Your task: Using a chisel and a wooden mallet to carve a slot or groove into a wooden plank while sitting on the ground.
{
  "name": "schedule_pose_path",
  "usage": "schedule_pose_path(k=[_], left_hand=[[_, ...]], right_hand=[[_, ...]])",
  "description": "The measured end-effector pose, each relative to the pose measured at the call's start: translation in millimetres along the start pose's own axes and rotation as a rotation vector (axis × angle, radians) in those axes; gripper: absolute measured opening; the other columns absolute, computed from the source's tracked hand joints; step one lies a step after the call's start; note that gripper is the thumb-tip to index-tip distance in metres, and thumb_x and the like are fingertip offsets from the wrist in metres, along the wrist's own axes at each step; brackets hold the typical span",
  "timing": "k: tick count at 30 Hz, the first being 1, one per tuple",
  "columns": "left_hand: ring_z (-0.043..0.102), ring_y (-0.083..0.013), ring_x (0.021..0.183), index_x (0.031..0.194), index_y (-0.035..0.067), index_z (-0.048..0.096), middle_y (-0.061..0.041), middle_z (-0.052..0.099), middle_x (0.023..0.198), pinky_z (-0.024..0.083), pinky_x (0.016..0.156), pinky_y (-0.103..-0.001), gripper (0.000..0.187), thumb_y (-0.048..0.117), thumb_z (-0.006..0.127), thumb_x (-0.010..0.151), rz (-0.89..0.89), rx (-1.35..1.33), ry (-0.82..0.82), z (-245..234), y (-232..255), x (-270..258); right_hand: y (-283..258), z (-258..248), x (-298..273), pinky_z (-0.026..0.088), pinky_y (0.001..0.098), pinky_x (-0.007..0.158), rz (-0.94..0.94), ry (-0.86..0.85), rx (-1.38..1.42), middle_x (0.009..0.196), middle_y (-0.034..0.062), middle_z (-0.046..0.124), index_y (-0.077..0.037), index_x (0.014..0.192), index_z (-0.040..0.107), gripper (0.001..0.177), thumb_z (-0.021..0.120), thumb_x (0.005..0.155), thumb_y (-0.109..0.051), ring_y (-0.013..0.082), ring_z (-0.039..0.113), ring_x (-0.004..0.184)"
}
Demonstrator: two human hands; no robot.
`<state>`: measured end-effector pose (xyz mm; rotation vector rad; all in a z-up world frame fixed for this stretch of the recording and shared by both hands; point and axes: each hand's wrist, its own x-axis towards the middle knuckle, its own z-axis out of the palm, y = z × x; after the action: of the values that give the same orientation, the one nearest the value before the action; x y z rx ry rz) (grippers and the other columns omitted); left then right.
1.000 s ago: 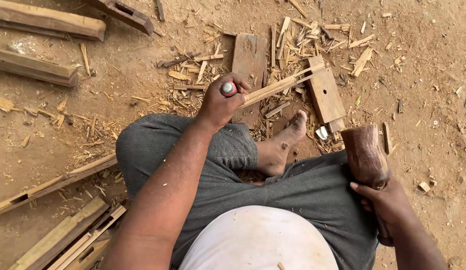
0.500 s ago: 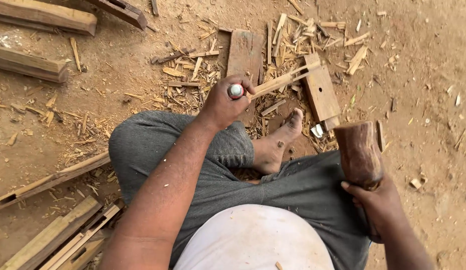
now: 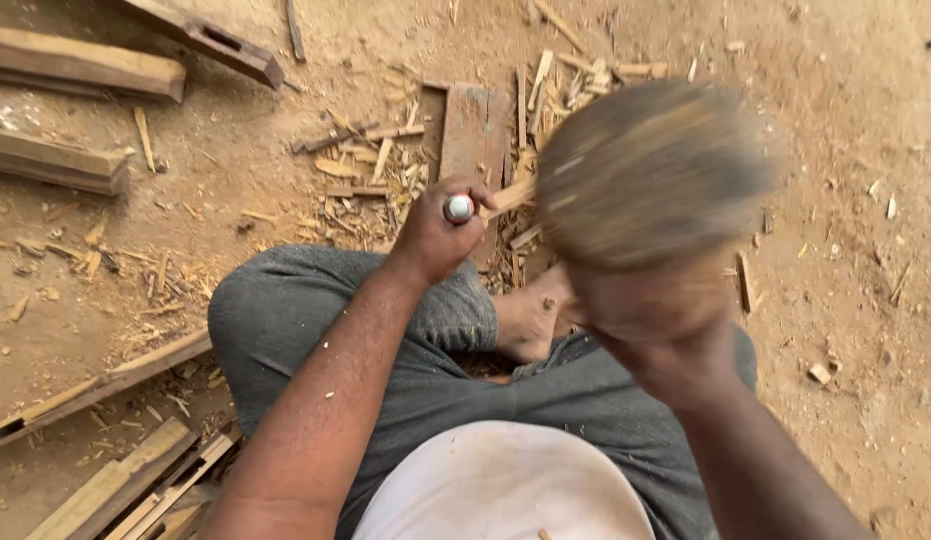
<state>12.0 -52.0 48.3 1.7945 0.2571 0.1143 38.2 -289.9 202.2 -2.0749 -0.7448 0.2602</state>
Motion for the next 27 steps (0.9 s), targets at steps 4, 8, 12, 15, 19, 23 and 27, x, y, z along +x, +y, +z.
schedule_pose_path(k=[4,8,12,15,19,23,27], left_hand=[[0.073,-0.0113,0.093,0.107,0.013,0.068,-0.001,0.074,0.097,0.062,0.083,-0.031,0.011,0.019,0.069,0.097,-0.045,0.075,-0.077,6,-7,3],[0.071,-0.0150,0.103,0.120,0.005,0.062,-0.006,0.072,0.109,0.060,0.086,-0.034,0.032,0.011,0.073,0.090,0.216,-0.099,0.038,13,-17,8],[0.071,-0.0286,0.083,0.109,0.000,0.072,-0.014,0.073,0.090,0.060,0.074,-0.040,0.020,0.014,0.072,0.095,-0.347,0.070,-0.128,8,-7,0],[0.073,-0.0151,0.090,0.114,0.009,0.067,-0.006,0.072,0.092,0.063,0.081,-0.029,0.028,0.014,0.073,0.088,-0.178,-0.095,-0.095,0,26,-6],[0.071,-0.0165,0.097,0.113,0.010,0.067,-0.005,0.074,0.105,0.062,0.085,-0.033,0.023,0.011,0.061,0.090,-0.338,-1.030,-0.160,11,-34,4],[0.072,-0.0157,0.101,0.105,0.010,0.069,-0.007,0.073,0.107,0.062,0.090,-0.034,0.025,0.000,0.065,0.082,0.073,0.002,-0.089,9,-22,-4],[0.071,-0.0154,0.104,0.099,0.012,0.071,-0.007,0.072,0.109,0.063,0.096,-0.035,0.022,0.001,0.062,0.082,0.093,0.018,-0.090,8,-28,0]], right_hand=[[-20,6,42,0.063,0.0463,0.088,0.373,-0.372,-0.571,0.113,0.0141,0.071,-0.019,0.155,0.034,0.091,0.079,0.080,-0.042,0.0306,0.072,0.099],[-28,-5,51,0.064,0.0438,0.085,0.483,-0.433,-0.621,0.112,0.0143,0.075,-0.018,0.154,0.034,0.093,0.082,0.078,-0.043,0.0289,0.075,0.095],[-20,1,17,0.064,0.0396,0.093,0.134,-0.113,0.047,0.125,0.0158,0.070,-0.006,0.149,0.040,0.091,0.089,0.075,-0.028,0.0262,0.074,0.109],[39,26,6,0.061,0.0423,0.095,-0.117,0.020,-0.006,0.130,0.0200,0.066,-0.002,0.146,0.040,0.091,0.091,0.075,-0.025,0.0303,0.069,0.115],[-28,8,49,0.060,0.0424,0.091,0.244,-0.275,-0.512,0.121,0.0185,0.070,-0.010,0.151,0.036,0.091,0.086,0.079,-0.034,0.0296,0.071,0.107],[-44,-6,45,0.061,0.0413,0.094,0.426,-0.331,-0.472,0.122,0.0145,0.071,-0.019,0.152,0.040,0.088,0.085,0.081,-0.041,0.0278,0.072,0.107],[0,21,11,0.059,0.0461,0.090,-0.352,0.176,-0.390,0.123,0.0265,0.067,-0.004,0.146,0.039,0.093,0.084,0.074,-0.041,0.0390,0.070,0.109]])
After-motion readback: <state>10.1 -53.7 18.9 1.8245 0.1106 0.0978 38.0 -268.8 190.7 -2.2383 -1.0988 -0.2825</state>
